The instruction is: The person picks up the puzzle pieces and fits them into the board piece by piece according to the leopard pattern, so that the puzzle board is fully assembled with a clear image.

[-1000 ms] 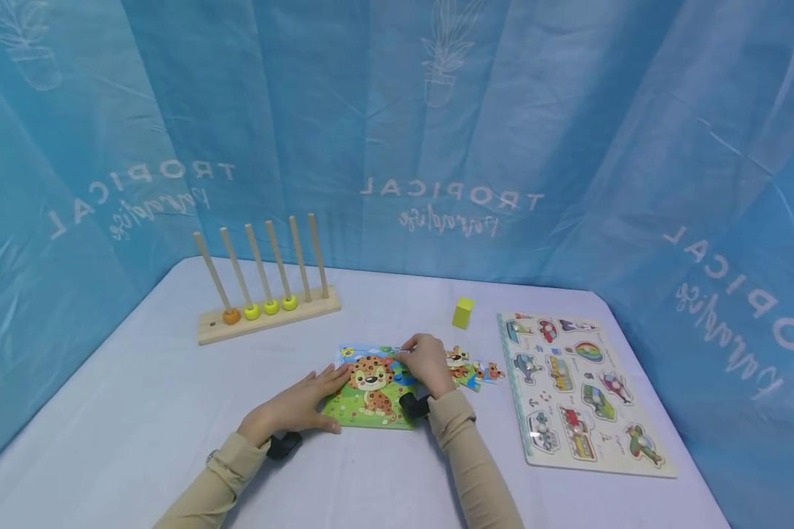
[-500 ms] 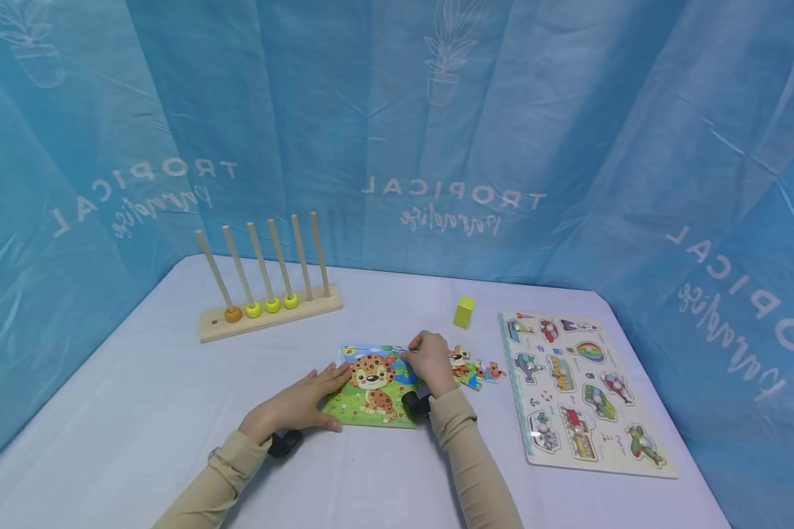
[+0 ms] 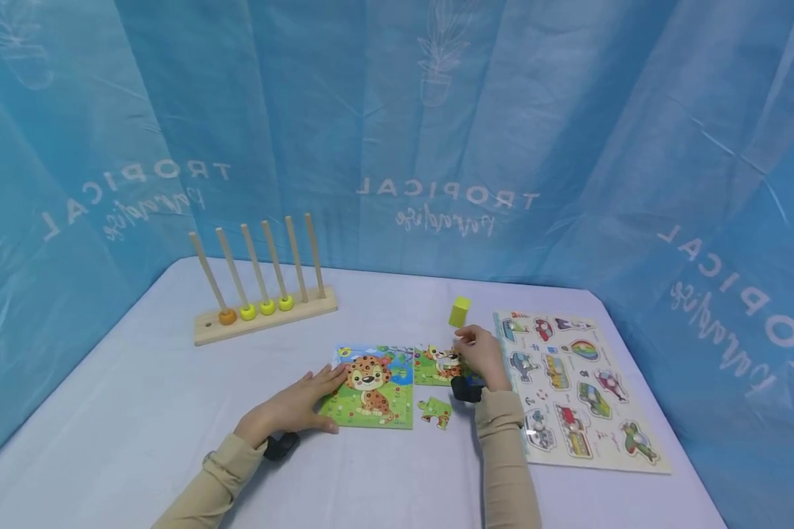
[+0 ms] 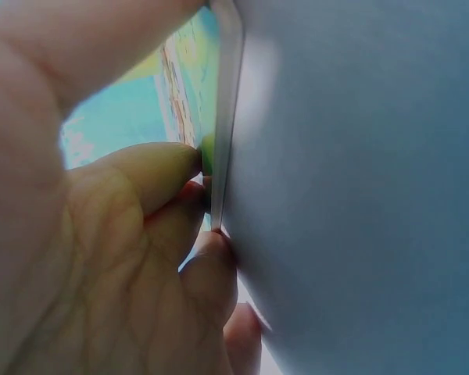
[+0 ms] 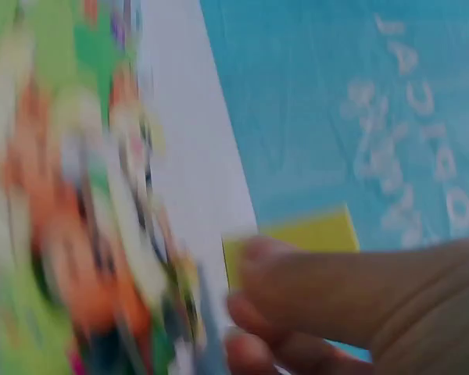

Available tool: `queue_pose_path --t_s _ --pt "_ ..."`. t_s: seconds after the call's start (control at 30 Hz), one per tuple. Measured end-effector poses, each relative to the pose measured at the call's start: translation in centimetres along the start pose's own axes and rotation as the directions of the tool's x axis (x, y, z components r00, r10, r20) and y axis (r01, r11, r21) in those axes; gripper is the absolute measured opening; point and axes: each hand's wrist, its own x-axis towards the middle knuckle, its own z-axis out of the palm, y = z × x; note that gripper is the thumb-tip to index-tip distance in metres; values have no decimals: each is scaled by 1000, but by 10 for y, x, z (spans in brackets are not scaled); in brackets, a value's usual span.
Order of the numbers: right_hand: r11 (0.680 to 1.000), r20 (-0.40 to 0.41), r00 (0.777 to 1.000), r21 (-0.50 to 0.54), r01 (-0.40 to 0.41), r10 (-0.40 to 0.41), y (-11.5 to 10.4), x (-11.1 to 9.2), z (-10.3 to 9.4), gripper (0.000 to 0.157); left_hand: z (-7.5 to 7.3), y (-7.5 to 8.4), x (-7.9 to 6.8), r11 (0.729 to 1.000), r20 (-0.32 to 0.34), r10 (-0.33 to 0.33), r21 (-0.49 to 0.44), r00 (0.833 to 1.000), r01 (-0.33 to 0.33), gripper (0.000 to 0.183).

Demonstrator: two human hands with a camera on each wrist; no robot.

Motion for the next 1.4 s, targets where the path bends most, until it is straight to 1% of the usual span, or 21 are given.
queue_pose_path --t_s 0.07,0.13,0.27,0.33,0.37,0.43,0.5,0.53,0.6,0.77,0.83,0.93,1.07,1.13,1.23,1.4 --pt "1000 37 999 -17 -3 4 5 0 -4 31 0 0 -1 1000 2 -3 -4 1000 3 94" --pt "999 56 998 -31 8 -6 5 -1 -4 35 1 -1 -1 1000 2 -4 -6 1000 4 94" --pt "995 115 989 -36 96 -91 -5 0 3 47 2 -1 0 1000 -1 -6 -7 1000 6 93" --pt "987 169 975 -47 153 -143 -11 1 7 53 3 -1 0 1000 -3 -5 -6 1000 5 93" --pt "985 193 969 -51 166 -153 -13 1 8 54 3 0 0 1000 -2 -3 -5 1000 3 94" --pt "983 211 965 -67 170 -152 -14 1 8 56 3 0 1 1000 -1 3 -7 1000 -3 94" --pt "984 202 969 -77 159 -141 -11 0 3 55 4 1 1 1000 -2 9 -6 1000 -9 94" --pt "987 187 975 -76 139 -123 -9 -1 0 54 4 1 1 1000 -4 11 -8 1000 -11 94" --pt "991 155 983 -81 110 -97 -2 -4 -10 51 3 1 2 1000 -4 11 -5 1000 -11 94" --pt "994 106 994 -103 35 -24 18 -15 -36 47 0 1 1 1000 -2 4 7 1000 -4 93" --pt "993 113 994 -116 18 -5 24 -20 -44 47 -1 0 1 1000 -3 3 9 1000 -3 93" --pt "992 140 990 -125 5 12 27 -25 -52 53 -2 -1 2 1000 -6 1 11 1000 -1 94" --pt "994 186 982 -106 -8 27 26 -30 -55 66 -2 -2 3 1000 -10 -5 11 1000 5 94" --pt "994 195 981 -105 0 21 26 -31 -54 69 -1 -2 3 1000 -8 -5 8 1000 5 94" --pt "992 190 982 -122 17 6 26 -31 -50 65 0 -1 2 1000 -1 -3 -2 1000 3 94" --pt "985 179 984 -167 43 -12 29 -30 -48 54 0 0 1 1000 -2 6 -5 1000 -6 94"
